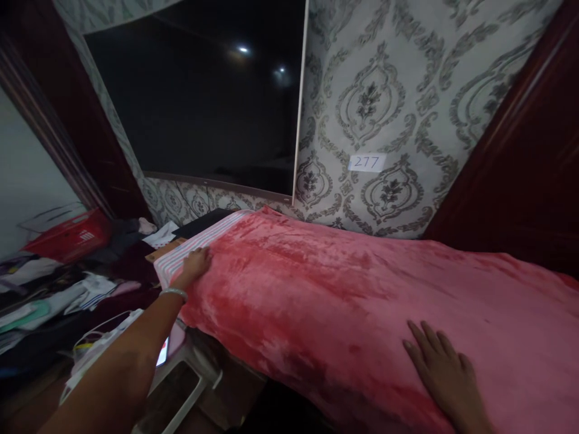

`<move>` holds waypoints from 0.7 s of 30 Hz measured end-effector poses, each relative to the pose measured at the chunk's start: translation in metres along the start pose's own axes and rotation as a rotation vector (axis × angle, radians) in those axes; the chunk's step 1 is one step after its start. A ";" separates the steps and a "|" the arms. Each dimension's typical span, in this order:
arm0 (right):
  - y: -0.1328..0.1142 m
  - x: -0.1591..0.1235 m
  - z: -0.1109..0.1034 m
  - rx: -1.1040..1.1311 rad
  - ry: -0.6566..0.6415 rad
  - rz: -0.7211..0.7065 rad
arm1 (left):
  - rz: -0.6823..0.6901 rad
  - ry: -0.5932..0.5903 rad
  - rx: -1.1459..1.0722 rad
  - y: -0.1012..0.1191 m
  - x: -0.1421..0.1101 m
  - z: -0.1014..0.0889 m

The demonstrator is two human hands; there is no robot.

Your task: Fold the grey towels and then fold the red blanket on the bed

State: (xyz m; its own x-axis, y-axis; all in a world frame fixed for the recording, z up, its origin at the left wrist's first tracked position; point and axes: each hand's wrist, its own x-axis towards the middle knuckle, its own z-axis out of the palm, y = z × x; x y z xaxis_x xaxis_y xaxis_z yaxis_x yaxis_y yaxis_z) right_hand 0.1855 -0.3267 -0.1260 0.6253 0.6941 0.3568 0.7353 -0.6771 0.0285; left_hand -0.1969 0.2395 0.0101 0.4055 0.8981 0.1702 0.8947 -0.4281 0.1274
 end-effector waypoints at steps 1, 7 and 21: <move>-0.001 0.001 -0.002 -0.009 -0.002 0.010 | -0.009 0.016 -0.009 0.000 0.003 -0.001; -0.007 0.005 -0.012 -0.061 -0.033 0.030 | -0.073 0.038 -0.105 -0.006 0.026 -0.004; -0.002 0.003 -0.006 0.002 0.001 0.018 | -0.125 0.100 -0.384 -0.008 0.059 -0.007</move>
State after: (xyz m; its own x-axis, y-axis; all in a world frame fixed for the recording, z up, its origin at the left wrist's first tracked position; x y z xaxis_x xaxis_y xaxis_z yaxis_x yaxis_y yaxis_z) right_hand 0.1843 -0.3243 -0.1193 0.6384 0.6815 0.3579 0.7244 -0.6891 0.0201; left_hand -0.1809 0.2954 0.0263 0.2607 0.9396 0.2216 0.7936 -0.3393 0.5050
